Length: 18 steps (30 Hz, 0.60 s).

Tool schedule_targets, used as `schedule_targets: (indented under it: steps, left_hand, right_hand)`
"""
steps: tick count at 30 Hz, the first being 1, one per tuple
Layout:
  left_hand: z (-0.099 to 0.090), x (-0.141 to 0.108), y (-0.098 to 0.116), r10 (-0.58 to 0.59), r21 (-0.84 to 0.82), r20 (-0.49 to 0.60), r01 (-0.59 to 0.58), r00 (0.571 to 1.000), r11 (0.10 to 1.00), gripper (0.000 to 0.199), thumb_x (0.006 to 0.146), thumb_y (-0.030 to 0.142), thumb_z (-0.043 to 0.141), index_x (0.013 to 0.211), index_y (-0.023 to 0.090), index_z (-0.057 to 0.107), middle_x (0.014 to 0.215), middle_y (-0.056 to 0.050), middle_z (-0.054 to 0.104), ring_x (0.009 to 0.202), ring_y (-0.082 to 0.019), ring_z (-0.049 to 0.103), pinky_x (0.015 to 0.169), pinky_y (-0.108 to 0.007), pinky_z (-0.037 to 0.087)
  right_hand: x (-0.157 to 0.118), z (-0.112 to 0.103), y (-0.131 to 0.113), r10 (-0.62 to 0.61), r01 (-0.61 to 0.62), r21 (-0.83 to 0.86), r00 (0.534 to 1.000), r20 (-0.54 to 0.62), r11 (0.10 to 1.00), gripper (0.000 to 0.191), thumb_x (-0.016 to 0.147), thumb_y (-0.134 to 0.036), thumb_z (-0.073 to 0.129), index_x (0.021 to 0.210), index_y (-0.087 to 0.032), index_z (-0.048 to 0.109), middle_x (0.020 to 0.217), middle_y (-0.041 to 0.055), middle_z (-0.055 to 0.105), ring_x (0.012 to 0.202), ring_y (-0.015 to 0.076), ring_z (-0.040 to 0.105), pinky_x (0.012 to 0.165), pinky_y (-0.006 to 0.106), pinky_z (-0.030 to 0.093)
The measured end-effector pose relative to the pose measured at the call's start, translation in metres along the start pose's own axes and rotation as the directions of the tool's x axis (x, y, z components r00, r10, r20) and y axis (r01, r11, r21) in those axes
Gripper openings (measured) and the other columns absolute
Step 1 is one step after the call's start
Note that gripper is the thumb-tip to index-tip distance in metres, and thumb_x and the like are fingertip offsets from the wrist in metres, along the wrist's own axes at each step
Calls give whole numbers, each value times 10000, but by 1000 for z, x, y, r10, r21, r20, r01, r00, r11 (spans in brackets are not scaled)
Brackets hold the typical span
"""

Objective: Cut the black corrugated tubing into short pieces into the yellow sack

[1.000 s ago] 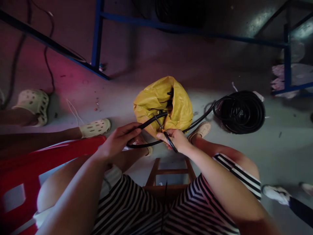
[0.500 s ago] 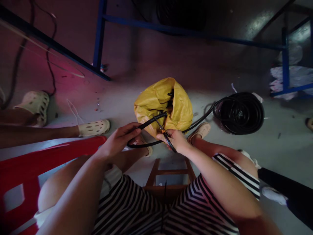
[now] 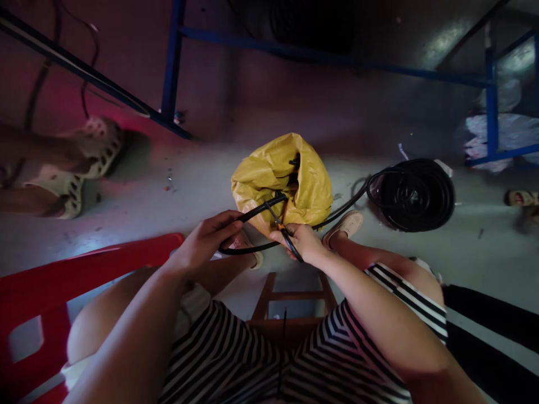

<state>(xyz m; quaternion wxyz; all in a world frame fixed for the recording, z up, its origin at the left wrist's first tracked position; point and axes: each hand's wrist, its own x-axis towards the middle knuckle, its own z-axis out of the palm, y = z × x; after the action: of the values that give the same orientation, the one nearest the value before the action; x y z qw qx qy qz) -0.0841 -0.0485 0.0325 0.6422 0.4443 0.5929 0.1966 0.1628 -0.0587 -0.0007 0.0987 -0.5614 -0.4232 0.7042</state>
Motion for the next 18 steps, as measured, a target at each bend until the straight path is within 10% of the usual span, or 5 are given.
schedule_targets:
  steps: [12,18]
  left_hand:
    - [-1,-2,4,-9,-15,-23,9,1000,1000,404,900,528,645,1077,168,696,677,34,534,598,-122,472,550,-230,369]
    - [14,-9,7,141,147,162,-165,977,975,345,943,465,623,1102,188,754,932,-67,752,906,-227,662,779,-303,524]
  right_hand:
    - [0,2,-4,30,-26,166,999,-26,986,647,652,-767,810,638,-212,479,456,-75,487,354,77,451,346,194,337]
    - [-2,2,-16,-63,84,308,995,-77,948,562,655,-669,865,744,-165,631,630,-6,665,468,85,554,457,213,441]
